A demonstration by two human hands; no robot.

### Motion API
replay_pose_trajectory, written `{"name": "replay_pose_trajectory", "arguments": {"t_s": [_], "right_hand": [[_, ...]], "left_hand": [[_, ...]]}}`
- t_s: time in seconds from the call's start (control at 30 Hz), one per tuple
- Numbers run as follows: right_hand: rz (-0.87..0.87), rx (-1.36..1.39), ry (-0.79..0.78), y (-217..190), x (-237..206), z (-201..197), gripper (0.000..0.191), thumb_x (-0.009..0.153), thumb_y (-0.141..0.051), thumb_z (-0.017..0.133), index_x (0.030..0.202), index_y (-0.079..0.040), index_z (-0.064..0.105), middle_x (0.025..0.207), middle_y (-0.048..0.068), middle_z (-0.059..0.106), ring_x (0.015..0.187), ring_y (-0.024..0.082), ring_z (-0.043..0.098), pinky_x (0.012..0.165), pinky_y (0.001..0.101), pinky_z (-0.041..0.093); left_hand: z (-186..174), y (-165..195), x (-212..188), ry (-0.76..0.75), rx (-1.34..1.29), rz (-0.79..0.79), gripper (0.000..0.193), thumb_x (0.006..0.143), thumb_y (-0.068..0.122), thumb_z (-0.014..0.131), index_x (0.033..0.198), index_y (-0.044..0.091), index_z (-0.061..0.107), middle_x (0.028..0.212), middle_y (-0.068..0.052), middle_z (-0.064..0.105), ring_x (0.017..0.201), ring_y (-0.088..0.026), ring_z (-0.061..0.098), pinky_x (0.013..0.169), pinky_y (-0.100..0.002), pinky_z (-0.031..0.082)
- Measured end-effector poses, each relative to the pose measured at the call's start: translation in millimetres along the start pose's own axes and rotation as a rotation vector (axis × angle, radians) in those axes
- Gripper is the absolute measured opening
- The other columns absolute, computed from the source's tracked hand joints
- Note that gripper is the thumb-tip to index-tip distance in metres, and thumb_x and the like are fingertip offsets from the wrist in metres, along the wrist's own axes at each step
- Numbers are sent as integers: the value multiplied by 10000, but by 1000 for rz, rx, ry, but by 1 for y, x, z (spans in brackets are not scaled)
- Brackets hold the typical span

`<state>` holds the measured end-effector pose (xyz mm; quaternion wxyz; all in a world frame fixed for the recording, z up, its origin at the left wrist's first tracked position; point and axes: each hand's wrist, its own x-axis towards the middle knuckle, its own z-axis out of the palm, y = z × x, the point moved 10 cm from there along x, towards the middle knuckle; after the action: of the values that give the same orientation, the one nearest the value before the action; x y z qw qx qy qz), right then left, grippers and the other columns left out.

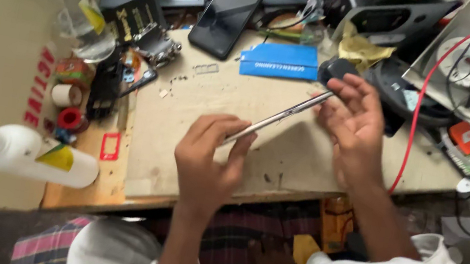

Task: The person disassembles a smartphone on a cluttered workbench, lifting the back cover and working around the battery, then presses the phone together and powers it on to test the screen. They repeatedly press the frame edges, handle small components, and reassemble the device by hand.

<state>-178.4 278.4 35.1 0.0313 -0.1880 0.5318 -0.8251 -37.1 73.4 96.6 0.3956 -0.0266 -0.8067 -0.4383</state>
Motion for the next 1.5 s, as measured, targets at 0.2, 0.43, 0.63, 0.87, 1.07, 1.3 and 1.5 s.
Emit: {"name": "replay_pose_trajectory", "arguments": {"t_s": [0.2, 0.43, 0.63, 0.87, 1.07, 1.3, 1.5], "right_hand": [[258, 325, -218, 8, -15, 44, 833, 951, -126, 648, 1575, -299, 125, 1480, 91, 444, 1233, 319, 649, 1021, 478, 525], [215, 214, -36, 9, -4, 18, 621, 939, -9, 642, 1505, -93, 400, 1340, 94, 574, 1214, 183, 595, 1049, 386, 487], [154, 125, -14, 12, -5, 6, 546, 923, 86, 671, 1416, -60, 486, 1251, 70, 580, 1149, 147, 595, 1043, 331, 496], [74, 124, -21, 0, -8, 4, 553, 944, 100, 659, 1435, -43, 446, 1277, 97, 576, 1151, 146, 601, 1046, 317, 510], [252, 252, -204, 2, -12, 27, 865, 919, -64, 632, 1623, -217, 154, 1438, 157, 452, 1234, 322, 594, 1016, 481, 526], [275, 264, -291, -8, -15, 34, 968, 889, -123, 631, 1678, -226, 79, 1536, 183, 393, 1336, 438, 543, 1093, 574, 502], [288, 246, -273, -6, -14, 26, 915, 855, -151, 602, 1652, -196, 156, 1495, 224, 431, 1291, 437, 572, 1061, 560, 521]], "left_hand": [[16, -2, -18, 200, -159, -260, 134, 922, 59, 781, 1018, 13, 699, 981, -80, 700, 861, -182, 687, 756, -281, 554], [57, -44, -48, 92, -602, -720, 214, 928, 96, 729, 1089, -41, 698, 949, -56, 720, 823, -95, 646, 728, -262, 548], [72, -13, -33, -148, -394, -541, 259, 929, 102, 712, 1149, -33, 739, 959, -70, 751, 829, -98, 663, 687, -260, 559], [74, 2, -13, -97, -254, -452, 174, 959, 118, 684, 1009, -25, 771, 858, -109, 781, 684, -160, 728, 619, -285, 566], [66, 56, -7, 45, 136, -110, 158, 946, 74, 682, 1064, -14, 738, 943, -125, 744, 786, -269, 691, 692, -368, 549], [78, 79, -12, 49, 304, -22, 192, 944, 103, 702, 1075, -36, 726, 969, -128, 701, 801, -285, 663, 680, -395, 543], [86, 84, -17, 55, 336, 11, 246, 935, 118, 710, 1102, -63, 721, 1008, -142, 704, 832, -286, 670, 692, -405, 546]]}}
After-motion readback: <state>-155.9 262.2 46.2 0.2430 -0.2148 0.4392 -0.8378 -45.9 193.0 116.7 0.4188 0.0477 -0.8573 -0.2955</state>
